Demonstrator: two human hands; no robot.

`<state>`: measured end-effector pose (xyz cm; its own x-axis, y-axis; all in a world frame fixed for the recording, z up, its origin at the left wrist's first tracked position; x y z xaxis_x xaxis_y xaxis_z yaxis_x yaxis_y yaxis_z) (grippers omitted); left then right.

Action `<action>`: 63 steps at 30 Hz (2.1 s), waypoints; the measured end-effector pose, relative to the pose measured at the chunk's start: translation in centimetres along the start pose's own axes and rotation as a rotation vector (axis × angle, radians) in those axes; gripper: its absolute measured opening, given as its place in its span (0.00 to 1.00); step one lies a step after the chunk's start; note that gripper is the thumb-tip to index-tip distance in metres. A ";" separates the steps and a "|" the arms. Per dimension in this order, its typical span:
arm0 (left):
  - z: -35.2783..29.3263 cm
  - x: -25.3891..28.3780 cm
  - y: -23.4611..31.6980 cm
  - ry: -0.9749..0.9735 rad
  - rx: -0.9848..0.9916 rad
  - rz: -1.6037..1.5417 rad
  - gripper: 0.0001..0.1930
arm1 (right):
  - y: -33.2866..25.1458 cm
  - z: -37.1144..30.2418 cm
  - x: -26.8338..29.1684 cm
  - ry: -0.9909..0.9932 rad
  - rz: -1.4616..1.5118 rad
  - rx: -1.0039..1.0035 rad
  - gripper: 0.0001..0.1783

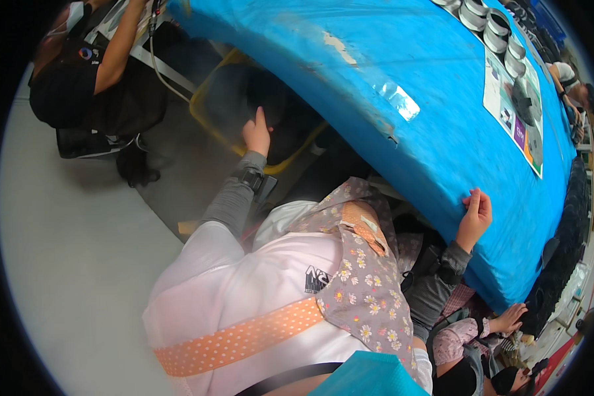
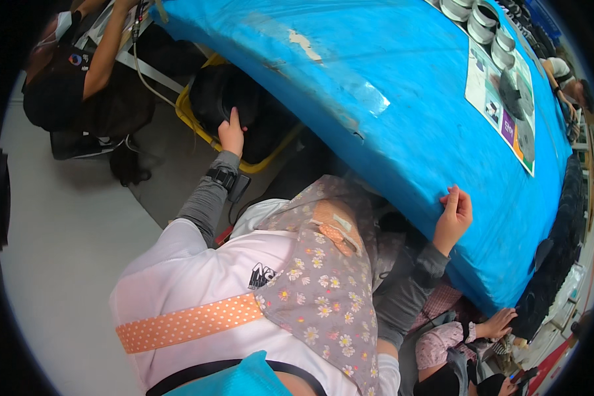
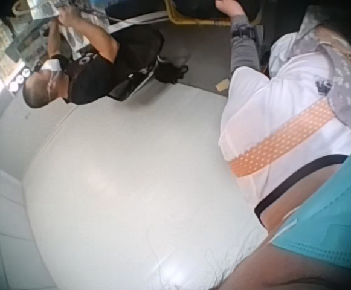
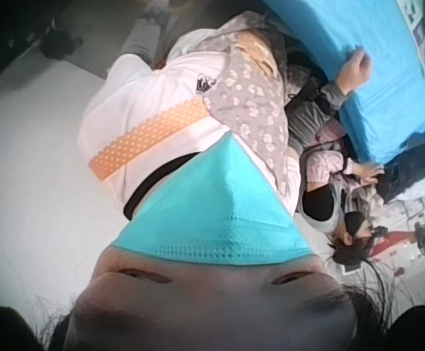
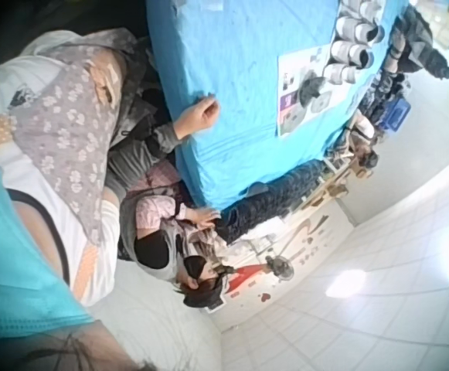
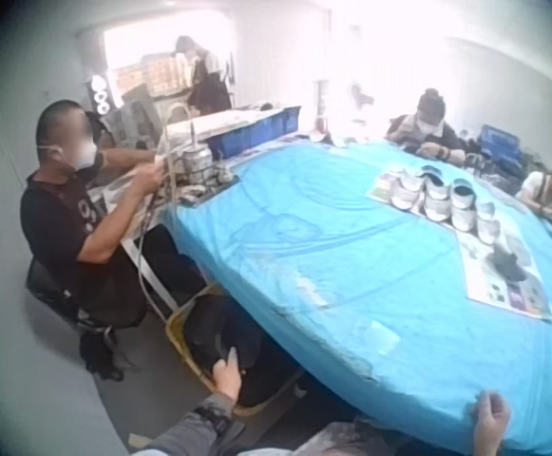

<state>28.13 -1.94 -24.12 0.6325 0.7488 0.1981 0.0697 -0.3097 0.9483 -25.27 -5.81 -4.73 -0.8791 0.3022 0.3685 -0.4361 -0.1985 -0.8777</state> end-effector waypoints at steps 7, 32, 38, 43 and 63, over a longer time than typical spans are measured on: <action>1.1 4.1 7.0 0.433 -0.357 -0.013 0.25 | 0.4 -0.3 0.0 0.034 -0.026 -0.016 0.11; 2.1 3.5 1.6 0.038 -0.148 -0.256 0.16 | -0.3 -0.1 -0.8 0.114 -0.233 0.037 0.15; -0.9 -1.1 0.5 -0.067 -0.295 0.355 0.17 | -0.5 -0.2 -0.8 0.120 -0.308 0.096 0.14; -3.8 -2.6 0.4 -0.133 -0.225 0.697 0.27 | -0.8 -0.5 -1.0 0.153 -0.317 0.092 0.14; -1.2 -12.8 -1.0 -0.569 -0.515 1.543 0.37 | -1.0 -0.8 -0.6 0.151 -0.316 0.128 0.11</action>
<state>19.05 -10.53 -27.27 0.0526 -0.3567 0.9327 -0.9801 -0.1973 -0.0202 -24.15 -5.07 -4.31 -0.6633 0.4998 0.5570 -0.7101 -0.1854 -0.6792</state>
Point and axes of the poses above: each hand's wrist, its own z-axis towards the middle knuckle, its own x-axis out of the back of the hand, y = z × x, the point moved 6 cm from there along z, towards the middle knuckle, and after that the axes turned 5 degrees about x, right-handed, at the moved point
